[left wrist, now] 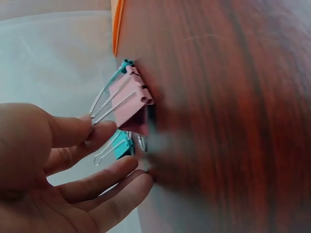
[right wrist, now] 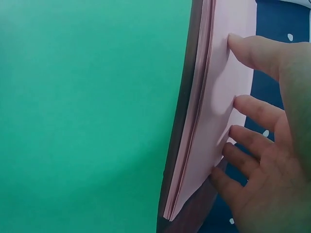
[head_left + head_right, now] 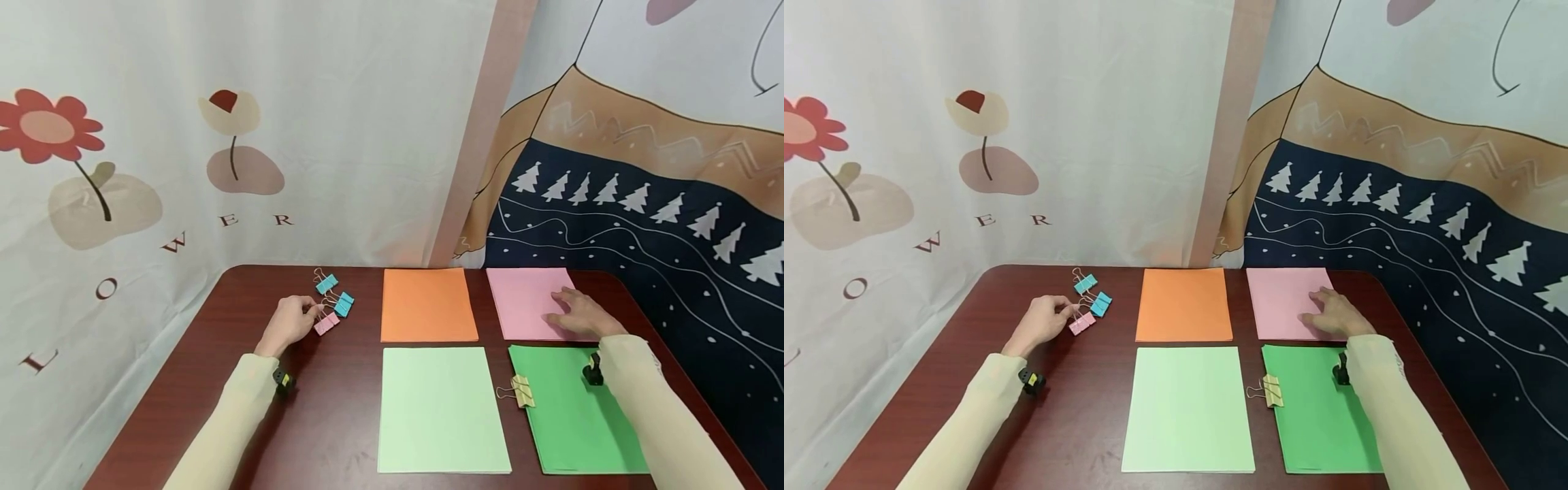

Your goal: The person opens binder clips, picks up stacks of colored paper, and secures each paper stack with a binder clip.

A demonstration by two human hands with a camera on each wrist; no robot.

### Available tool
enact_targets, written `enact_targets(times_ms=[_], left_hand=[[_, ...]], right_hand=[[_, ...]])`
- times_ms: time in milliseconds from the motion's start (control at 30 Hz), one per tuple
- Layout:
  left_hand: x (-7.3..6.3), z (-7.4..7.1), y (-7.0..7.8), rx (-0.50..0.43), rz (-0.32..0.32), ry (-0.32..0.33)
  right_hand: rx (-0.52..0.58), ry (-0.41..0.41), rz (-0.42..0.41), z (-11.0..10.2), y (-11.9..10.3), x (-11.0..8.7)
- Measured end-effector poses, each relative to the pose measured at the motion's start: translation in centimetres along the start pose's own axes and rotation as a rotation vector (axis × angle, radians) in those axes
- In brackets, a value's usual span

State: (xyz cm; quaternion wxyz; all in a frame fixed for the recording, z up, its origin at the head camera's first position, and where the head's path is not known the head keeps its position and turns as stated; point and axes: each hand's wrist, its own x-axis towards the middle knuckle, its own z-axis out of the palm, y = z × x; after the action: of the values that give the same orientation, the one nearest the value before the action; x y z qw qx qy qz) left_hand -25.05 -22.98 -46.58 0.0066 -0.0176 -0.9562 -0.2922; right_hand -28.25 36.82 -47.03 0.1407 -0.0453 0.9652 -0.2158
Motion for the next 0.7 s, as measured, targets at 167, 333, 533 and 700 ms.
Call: enact_targets(times_ms=[167, 333, 533, 700], left_hand=[[0.1, -0.7, 0.3, -0.017, -0.030, -0.039], [0.0, -1.4, 0.7, -0.093, -0.104, -0.086], [0.2, -1.5, 1.0, -0.229, -0.174, -0.131], [0.1, -1.1, 1.2, -0.316, -0.246, -0.136]], right_hand=[[0.005, -0.001, 0.010, 0.0, 0.1, 0.1], [0.018, -0.005, 0.006, 0.0, 0.0, -0.1], [0.017, -0.007, 0.016, -0.2, -0.3, -0.1], [0.007, 0.005, 0.029, -0.2, -0.2, 0.0]])
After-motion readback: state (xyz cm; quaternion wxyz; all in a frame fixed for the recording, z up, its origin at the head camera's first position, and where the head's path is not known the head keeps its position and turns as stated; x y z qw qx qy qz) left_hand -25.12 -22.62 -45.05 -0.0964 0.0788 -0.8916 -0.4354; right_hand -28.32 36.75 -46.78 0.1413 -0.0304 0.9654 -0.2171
